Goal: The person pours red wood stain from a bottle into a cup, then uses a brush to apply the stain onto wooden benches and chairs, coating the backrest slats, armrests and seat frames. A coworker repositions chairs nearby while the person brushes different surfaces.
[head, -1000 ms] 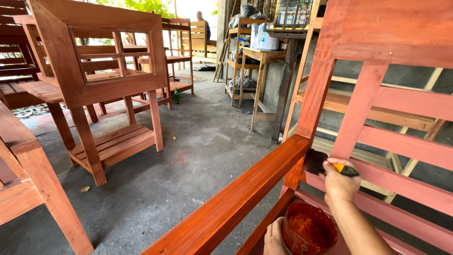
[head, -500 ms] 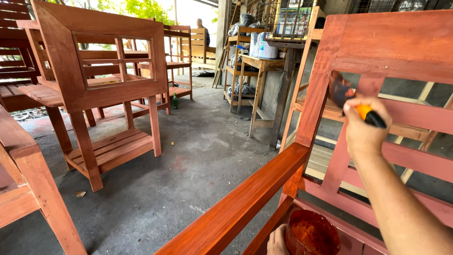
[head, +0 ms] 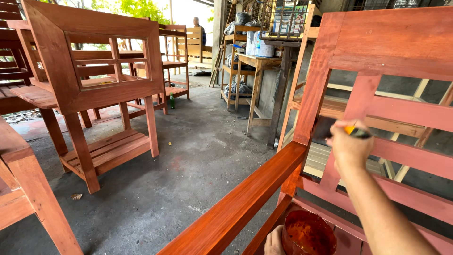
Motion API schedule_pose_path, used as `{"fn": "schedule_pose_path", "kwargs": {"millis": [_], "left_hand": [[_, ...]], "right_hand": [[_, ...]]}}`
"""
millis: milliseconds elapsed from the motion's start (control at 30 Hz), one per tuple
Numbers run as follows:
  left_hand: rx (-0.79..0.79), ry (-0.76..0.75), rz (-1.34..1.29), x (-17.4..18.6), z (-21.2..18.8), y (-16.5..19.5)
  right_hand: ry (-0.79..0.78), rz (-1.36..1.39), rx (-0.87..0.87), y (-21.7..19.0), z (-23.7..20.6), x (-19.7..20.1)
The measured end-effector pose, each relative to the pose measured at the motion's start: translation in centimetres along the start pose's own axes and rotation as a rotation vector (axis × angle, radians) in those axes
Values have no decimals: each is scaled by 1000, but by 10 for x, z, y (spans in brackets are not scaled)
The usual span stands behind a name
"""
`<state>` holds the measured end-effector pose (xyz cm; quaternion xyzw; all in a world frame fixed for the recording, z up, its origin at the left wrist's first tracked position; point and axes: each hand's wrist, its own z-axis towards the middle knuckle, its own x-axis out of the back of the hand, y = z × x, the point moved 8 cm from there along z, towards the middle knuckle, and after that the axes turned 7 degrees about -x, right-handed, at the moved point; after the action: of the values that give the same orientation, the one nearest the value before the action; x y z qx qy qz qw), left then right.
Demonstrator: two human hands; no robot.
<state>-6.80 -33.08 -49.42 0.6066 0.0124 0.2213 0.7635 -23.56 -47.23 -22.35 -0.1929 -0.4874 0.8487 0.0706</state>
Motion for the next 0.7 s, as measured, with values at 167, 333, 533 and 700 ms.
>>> {"fn": "schedule_pose_path", "kwargs": {"millis": [167,333,533,700], "left_hand": [[8,-14,-18,-4,-5,-2],[17,-25,-39,-5,-13,-3],[27,-54,-50,7,-20,0],[35,-71,-59,12,-23,3]], "right_hand": [[-77,-217,-331,75,-32,14],[-324,-1185,-3,64,-23,-14],[-236,-1136,35,61,-53,-29],[-209,-891,-196,61,-55,-7]]}}
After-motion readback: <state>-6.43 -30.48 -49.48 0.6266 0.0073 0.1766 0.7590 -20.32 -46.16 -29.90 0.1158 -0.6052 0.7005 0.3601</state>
